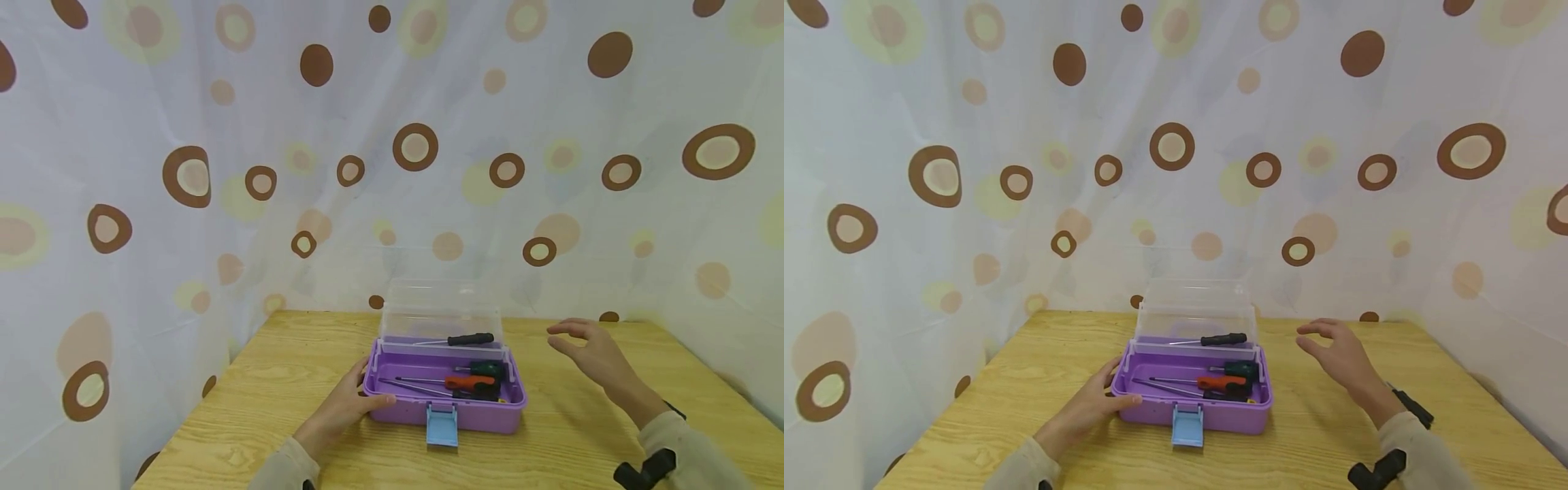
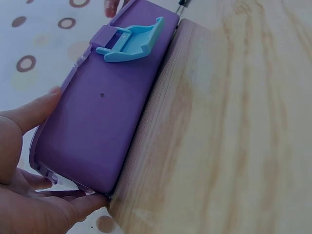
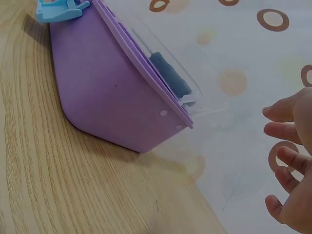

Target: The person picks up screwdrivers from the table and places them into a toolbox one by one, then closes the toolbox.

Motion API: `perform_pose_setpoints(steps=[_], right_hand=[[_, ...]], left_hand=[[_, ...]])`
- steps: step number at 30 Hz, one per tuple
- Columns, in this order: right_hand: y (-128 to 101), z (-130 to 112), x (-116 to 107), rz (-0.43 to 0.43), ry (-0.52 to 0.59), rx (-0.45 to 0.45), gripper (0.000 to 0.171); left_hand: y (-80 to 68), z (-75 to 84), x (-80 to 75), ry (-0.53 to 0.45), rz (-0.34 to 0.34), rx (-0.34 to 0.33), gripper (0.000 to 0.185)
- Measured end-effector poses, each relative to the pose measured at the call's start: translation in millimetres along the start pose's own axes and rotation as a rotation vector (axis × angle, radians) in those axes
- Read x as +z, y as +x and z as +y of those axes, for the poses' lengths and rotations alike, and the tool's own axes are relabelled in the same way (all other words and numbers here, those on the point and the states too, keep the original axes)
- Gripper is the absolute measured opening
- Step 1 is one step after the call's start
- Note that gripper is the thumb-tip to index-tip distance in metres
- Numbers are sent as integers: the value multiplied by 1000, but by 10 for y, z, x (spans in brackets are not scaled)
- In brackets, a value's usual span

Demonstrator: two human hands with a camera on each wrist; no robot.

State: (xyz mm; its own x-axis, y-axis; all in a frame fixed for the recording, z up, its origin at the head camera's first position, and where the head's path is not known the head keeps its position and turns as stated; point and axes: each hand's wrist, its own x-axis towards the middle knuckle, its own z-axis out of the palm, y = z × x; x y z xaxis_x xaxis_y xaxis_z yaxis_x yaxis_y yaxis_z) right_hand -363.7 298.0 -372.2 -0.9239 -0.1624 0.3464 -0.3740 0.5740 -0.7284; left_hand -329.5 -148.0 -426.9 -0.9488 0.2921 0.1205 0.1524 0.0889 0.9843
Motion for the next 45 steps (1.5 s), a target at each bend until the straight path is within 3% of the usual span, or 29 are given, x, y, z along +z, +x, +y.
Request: perform_pose_setpoints(steps=[25, 45], right_hand=[[-379, 477, -497, 59, -133, 74, 57], [-577, 786, -728, 45, -109, 197, 67]], left_hand=[[24, -40, 7, 2, 0, 2, 99], [5, -28, 2, -4, -5, 1, 98]])
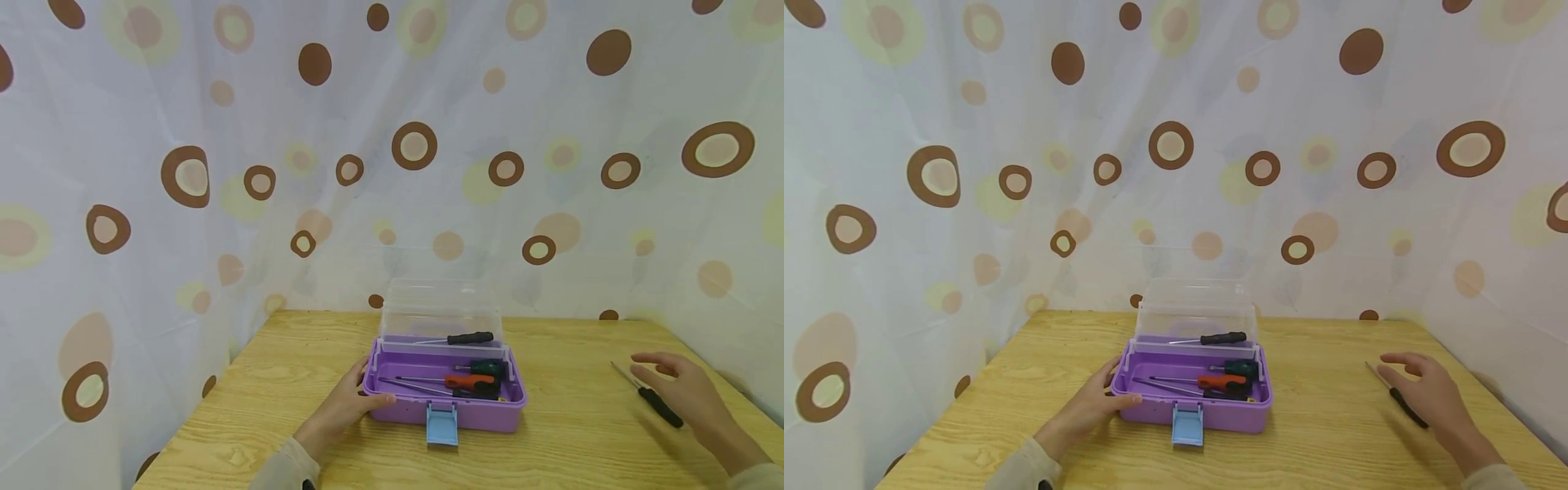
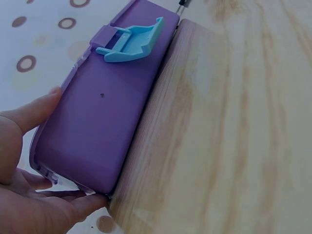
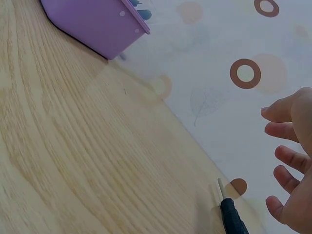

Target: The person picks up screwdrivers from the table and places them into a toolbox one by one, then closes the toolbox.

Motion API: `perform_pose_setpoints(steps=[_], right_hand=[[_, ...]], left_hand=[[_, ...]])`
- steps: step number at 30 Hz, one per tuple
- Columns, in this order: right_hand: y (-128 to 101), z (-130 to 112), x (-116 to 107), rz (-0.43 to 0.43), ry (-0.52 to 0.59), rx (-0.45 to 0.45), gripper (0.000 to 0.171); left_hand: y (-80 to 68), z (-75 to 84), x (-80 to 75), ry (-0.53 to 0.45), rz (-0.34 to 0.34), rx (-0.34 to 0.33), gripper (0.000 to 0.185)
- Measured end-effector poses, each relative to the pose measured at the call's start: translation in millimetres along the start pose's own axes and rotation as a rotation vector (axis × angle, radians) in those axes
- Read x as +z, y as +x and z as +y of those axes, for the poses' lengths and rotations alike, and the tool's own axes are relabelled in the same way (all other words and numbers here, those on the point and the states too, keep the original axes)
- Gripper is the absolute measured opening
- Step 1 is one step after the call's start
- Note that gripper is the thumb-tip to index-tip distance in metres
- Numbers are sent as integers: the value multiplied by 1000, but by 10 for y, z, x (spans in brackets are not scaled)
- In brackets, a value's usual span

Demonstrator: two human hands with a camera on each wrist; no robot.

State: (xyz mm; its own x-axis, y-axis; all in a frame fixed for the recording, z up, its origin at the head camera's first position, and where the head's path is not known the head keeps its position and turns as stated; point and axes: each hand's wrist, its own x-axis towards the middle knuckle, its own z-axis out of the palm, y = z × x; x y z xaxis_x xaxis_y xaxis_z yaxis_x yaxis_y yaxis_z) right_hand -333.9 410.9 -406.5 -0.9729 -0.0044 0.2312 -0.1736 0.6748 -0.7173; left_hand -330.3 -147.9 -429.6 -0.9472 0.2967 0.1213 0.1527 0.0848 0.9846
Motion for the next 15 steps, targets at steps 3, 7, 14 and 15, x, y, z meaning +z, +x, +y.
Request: perform_pose_setpoints(steps=[3, 7, 14, 15], right_hand=[[1, 85, -26, -21, 3, 27, 69], [4, 185, -30, -32, -47, 33, 68], [7, 366, -32, -13, -202, 17, 63], [5, 391, -36, -16, -215, 29, 63]], left_hand=[[-5, 3, 7, 1, 0, 4, 97], [-8, 0, 13, 5, 3, 5, 97], [-6, 8, 13, 12, 29, -12, 103], [-6, 11, 14, 17, 32, -12, 103]])
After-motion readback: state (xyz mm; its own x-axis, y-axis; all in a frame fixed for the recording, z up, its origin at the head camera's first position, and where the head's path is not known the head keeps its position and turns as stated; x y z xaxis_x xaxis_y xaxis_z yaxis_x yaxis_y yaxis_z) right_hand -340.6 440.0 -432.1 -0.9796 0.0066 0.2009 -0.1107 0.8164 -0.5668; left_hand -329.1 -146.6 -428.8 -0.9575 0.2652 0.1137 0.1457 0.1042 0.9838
